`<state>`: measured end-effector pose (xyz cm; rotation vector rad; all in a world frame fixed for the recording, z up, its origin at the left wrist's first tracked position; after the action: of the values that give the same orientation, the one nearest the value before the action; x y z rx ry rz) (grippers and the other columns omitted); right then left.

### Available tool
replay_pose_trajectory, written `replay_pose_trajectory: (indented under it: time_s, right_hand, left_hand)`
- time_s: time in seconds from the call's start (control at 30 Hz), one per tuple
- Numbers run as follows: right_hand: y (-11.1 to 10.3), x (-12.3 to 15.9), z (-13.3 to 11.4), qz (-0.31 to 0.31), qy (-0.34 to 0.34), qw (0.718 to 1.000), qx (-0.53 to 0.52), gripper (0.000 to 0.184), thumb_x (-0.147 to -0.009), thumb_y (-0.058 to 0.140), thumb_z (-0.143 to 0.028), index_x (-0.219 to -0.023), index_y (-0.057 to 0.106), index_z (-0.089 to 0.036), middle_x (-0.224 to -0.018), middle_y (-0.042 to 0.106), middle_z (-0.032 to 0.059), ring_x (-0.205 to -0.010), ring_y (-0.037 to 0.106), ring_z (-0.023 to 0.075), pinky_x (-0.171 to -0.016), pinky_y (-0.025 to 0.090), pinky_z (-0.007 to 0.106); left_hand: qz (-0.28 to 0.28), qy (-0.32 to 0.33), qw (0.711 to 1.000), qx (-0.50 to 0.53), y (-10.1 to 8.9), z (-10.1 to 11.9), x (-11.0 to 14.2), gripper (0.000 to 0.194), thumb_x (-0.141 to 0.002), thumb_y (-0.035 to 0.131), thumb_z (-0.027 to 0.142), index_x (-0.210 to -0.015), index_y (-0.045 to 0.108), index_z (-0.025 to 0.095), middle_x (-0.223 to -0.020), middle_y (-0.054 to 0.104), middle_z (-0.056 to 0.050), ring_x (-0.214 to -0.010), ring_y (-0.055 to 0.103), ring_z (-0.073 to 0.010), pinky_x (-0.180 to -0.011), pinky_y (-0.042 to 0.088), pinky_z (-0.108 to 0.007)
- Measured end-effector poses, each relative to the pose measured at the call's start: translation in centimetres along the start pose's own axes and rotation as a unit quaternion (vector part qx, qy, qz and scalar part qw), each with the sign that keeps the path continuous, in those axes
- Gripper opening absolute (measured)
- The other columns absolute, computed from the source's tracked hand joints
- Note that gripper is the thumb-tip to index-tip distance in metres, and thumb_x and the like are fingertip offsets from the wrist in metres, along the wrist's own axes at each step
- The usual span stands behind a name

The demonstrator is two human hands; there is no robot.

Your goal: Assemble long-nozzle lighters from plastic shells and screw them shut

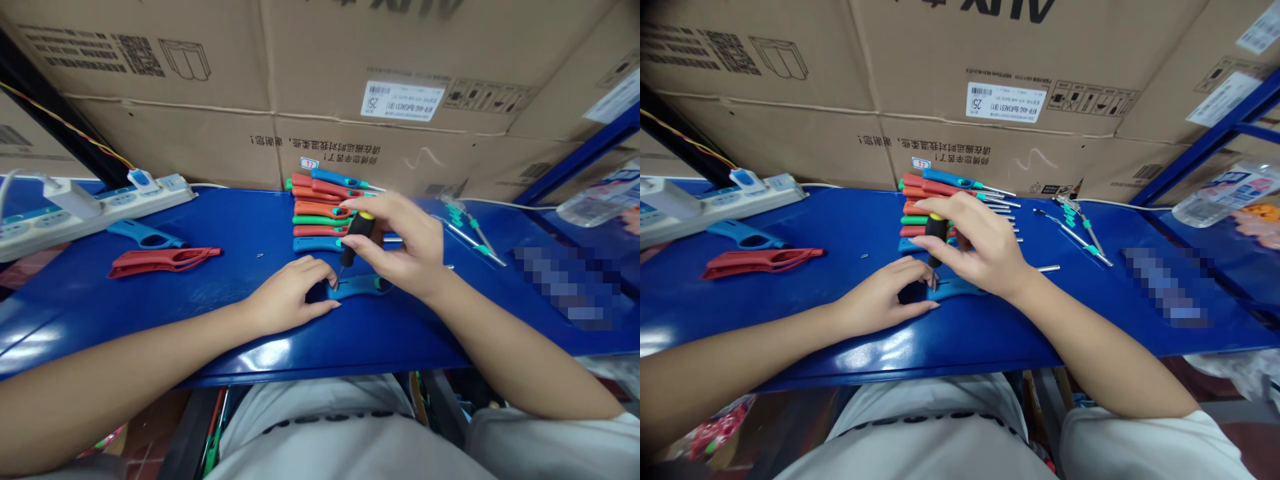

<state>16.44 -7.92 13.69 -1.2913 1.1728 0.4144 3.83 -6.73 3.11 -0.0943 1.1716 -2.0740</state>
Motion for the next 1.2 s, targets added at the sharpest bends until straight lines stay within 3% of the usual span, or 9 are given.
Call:
replay_pose_trajectory:
  time_s: [0.1, 0.23, 0.33, 0.53, 0.73, 0.87, 0.97, 1.1, 1.2]
  right_hand:
    - [-0.4, 0.3, -0.6, 0.024, -0.061, 0.996, 0.052, 0.029, -0.097, 0.062, -0.036, -0.124, 0.065, -0.023, -0.099, 0.075, 0.0062, -0.088, 0.071, 0.0215, -0.081, 0.059, 0.036]
    - [0.9, 0.3, 0.9, -0.041, 0.054, 0.996, -0.059, 0.036, -0.107, 0.036, -0.029, -0.135, 0.058, -0.023, -0.117, 0.072, 0.0077, -0.080, 0.072, 0.0170, -0.075, 0.061, 0.035]
    - [1.5, 0.2, 1.3, -0.067, 0.097, 0.988, -0.103, 0.032, -0.106, 0.042, -0.031, -0.132, 0.059, -0.023, -0.115, 0.073, 0.0058, -0.062, 0.067, 0.0105, -0.062, 0.059, 0.028]
    - [-0.2, -0.1, -0.8, 0.013, -0.035, 0.999, 0.013, 0.021, -0.097, 0.061, -0.031, -0.115, 0.067, -0.022, -0.100, 0.075, 0.0066, -0.089, 0.071, 0.0207, -0.081, 0.061, 0.036]
    - [1.6, 0.0, 0.5, -0.070, 0.082, 0.981, -0.163, 0.032, -0.104, 0.045, -0.024, -0.134, 0.057, -0.020, -0.124, 0.070, 0.0091, -0.093, 0.072, 0.0159, -0.076, 0.061, 0.029]
    - [0.2, -0.1, -0.1, -0.004, -0.001, 1.000, -0.023, 0.025, -0.092, 0.071, -0.032, -0.114, 0.067, -0.022, -0.102, 0.076, 0.0049, -0.081, 0.071, 0.0167, -0.074, 0.060, 0.030]
    - [-0.1, 0.0, -0.8, 0.001, -0.042, 0.999, 0.015, 0.022, -0.097, 0.062, -0.033, -0.116, 0.067, -0.021, -0.100, 0.075, 0.0064, -0.088, 0.071, 0.0198, -0.078, 0.060, 0.033]
    - [1.7, 0.0, 0.4, -0.094, 0.076, 0.982, -0.142, 0.037, -0.106, 0.035, -0.022, -0.139, 0.053, -0.020, -0.133, 0.066, 0.0098, -0.101, 0.071, 0.0175, -0.083, 0.061, 0.033]
    - [1.7, 0.1, 0.8, -0.088, 0.084, 0.983, -0.136, 0.032, -0.103, 0.050, -0.028, -0.133, 0.058, -0.021, -0.131, 0.068, 0.0080, -0.090, 0.073, 0.0152, -0.075, 0.062, 0.028]
  left_hand:
    - [-0.001, -0.002, 1.000, 0.003, 0.0, 0.0, 0.0, 0.019, -0.091, 0.071, 0.032, -0.102, 0.060, 0.020, -0.107, 0.067, -0.004, -0.103, 0.060, -0.0226, -0.094, 0.049, -0.039]
    - [0.001, -0.002, 1.000, 0.001, 0.0, 0.0, -0.1, 0.019, -0.091, 0.071, 0.033, -0.102, 0.061, 0.021, -0.104, 0.067, -0.004, -0.101, 0.061, -0.0226, -0.093, 0.049, -0.038]
    - [0.003, 0.000, 1.000, -0.002, 0.0, 0.0, 0.0, 0.019, -0.091, 0.071, 0.033, -0.102, 0.061, 0.021, -0.104, 0.067, -0.004, -0.101, 0.061, -0.0228, -0.092, 0.049, -0.038]
    - [0.002, 0.001, 1.000, -0.001, 0.0, 0.0, 0.0, 0.019, -0.091, 0.071, 0.032, -0.101, 0.060, 0.020, -0.105, 0.067, -0.004, -0.102, 0.060, -0.0222, -0.093, 0.049, -0.037]
    - [0.004, 0.003, 1.000, -0.003, -0.1, 0.0, 0.0, 0.021, -0.091, 0.071, 0.033, -0.102, 0.060, 0.020, -0.103, 0.066, -0.004, -0.101, 0.060, -0.0222, -0.093, 0.049, -0.037]
    - [0.003, 0.003, 1.000, 0.002, -0.1, 0.0, 0.0, 0.020, -0.091, 0.071, 0.032, -0.101, 0.060, 0.020, -0.105, 0.067, -0.004, -0.102, 0.060, -0.0222, -0.094, 0.049, -0.038]
    - [0.002, 0.004, 1.000, 0.001, -0.1, 0.1, 0.0, 0.019, -0.091, 0.072, 0.032, -0.100, 0.060, 0.020, -0.104, 0.067, -0.004, -0.101, 0.060, -0.0220, -0.093, 0.049, -0.037]
    - [0.005, 0.002, 1.000, -0.006, -0.1, 0.0, 0.0, 0.021, -0.090, 0.072, 0.033, -0.101, 0.061, 0.019, -0.101, 0.066, -0.003, -0.099, 0.060, -0.0213, -0.091, 0.049, -0.035]
    - [0.004, 0.003, 1.000, -0.006, 0.0, 0.0, 0.0, 0.021, -0.091, 0.072, 0.033, -0.102, 0.061, 0.019, -0.103, 0.066, -0.003, -0.101, 0.060, -0.0213, -0.093, 0.048, -0.036]
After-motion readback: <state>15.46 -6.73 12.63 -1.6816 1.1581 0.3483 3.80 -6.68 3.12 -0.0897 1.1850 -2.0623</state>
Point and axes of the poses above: each hand's wrist, its own x-axis away from the middle knuckle, its own y-axis out of the palm, z = x × y, the point moved 8 cm from there along -x, towards the middle knuckle
